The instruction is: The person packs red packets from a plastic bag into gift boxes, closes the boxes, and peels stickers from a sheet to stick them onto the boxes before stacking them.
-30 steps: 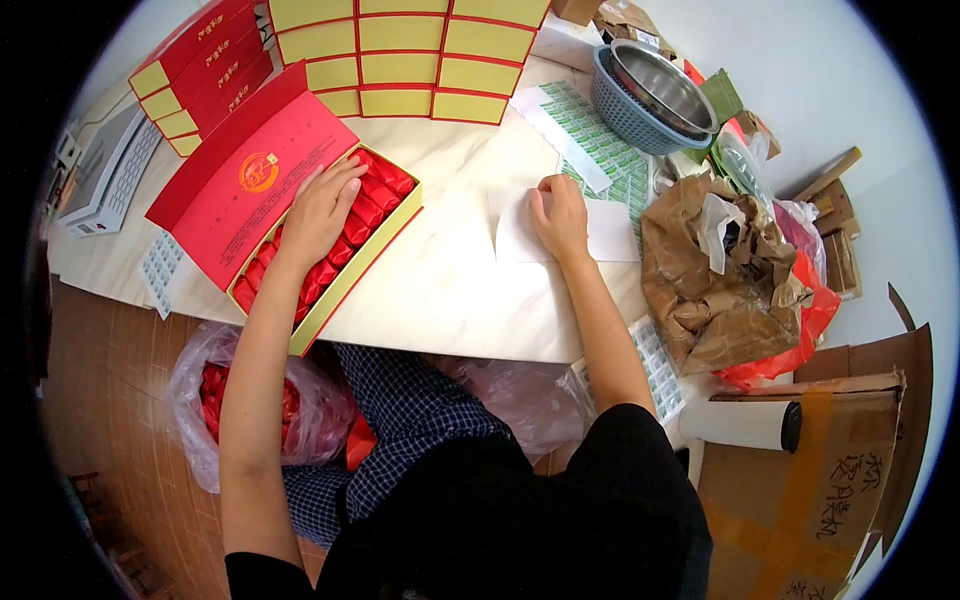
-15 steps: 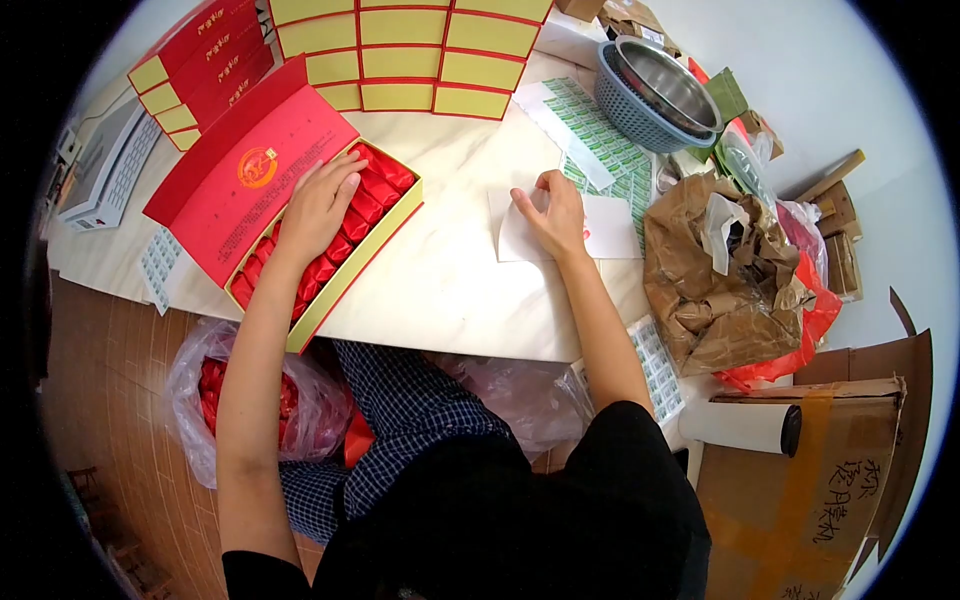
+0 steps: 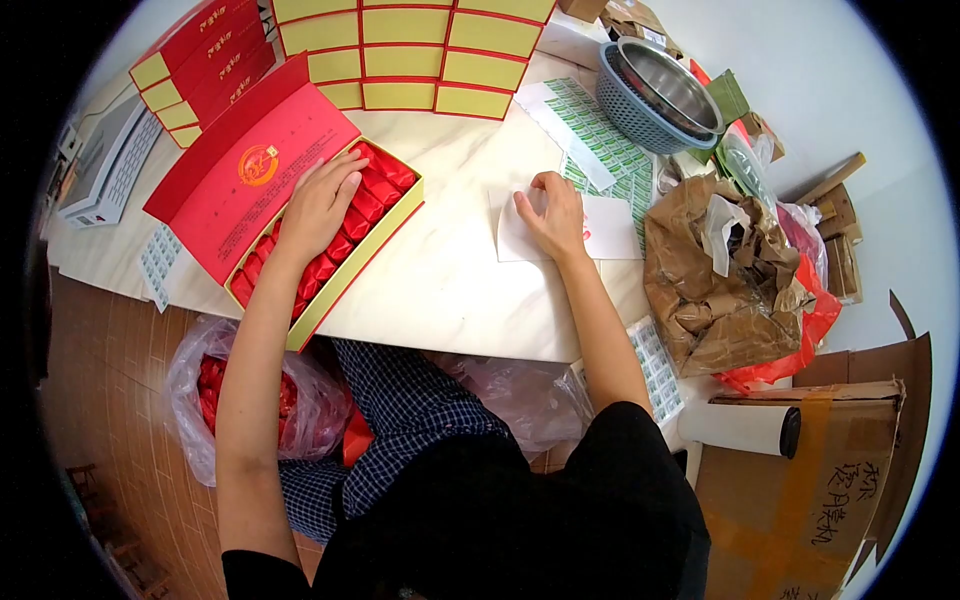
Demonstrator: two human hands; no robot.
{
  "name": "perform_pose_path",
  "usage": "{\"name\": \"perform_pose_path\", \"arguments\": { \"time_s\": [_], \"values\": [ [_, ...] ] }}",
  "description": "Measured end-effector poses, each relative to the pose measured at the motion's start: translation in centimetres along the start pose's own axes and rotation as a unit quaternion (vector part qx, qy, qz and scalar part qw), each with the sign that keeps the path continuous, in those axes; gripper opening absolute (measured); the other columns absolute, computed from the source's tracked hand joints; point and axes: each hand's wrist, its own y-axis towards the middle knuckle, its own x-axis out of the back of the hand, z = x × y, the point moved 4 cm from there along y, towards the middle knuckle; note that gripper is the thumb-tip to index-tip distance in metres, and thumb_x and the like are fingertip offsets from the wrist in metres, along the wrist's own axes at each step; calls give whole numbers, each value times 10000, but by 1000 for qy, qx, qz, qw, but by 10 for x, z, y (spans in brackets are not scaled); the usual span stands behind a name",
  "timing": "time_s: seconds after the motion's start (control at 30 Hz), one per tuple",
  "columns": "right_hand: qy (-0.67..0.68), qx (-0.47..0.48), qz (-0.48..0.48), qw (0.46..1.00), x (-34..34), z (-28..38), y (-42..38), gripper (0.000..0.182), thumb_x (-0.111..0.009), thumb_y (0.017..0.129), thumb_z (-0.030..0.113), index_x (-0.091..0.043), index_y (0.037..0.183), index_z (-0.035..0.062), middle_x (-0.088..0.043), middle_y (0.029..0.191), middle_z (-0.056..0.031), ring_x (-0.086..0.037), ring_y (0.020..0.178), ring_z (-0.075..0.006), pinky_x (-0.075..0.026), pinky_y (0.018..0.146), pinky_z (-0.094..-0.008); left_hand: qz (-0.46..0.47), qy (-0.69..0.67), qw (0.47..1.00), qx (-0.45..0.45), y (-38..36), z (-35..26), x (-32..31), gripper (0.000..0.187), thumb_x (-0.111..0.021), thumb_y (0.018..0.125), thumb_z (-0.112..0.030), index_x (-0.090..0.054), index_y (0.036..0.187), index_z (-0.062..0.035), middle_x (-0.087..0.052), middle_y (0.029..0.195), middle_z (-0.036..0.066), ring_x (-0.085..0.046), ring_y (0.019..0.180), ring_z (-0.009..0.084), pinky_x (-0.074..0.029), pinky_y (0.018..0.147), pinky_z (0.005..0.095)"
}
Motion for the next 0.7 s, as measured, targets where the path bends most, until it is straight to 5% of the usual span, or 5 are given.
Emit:
{"name": "perform_pose_path", "arguments": {
  "time_s": [0.33,0.5,0.7],
  "values": [
    [27,92,-11,995,12,21,3,204,-642,760,82,-625,959,41,-634,955,-115,-587,929,-312,-452,828,-392,-17,9,1000,-18,-1,0,-1,383,-412,992,-292,-613,1179,-24,-577,1275,152,-493,1238,275,-297,1106,409],
    [-26,109,220,969,50,39,1,311,-714,733,120,-677,1040,83,-649,1059,-103,-593,1010,-303,-473,878,-392,-17,0,1000,-15,0,2,-3,382,-413,990,-294,-618,1170,-26,-580,1268,156,-497,1234,277,-302,1104,409],
    [-98,136,291,942,81,18,-29,374,-763,726,174,-689,1082,87,-638,1190,-106,-616,1020,-302,-499,868,-388,-25,0,1000,-18,0,4,-4,376,-419,990,-300,-621,1171,-40,-584,1265,150,-505,1226,267,-305,1104,405]
  ]
}}
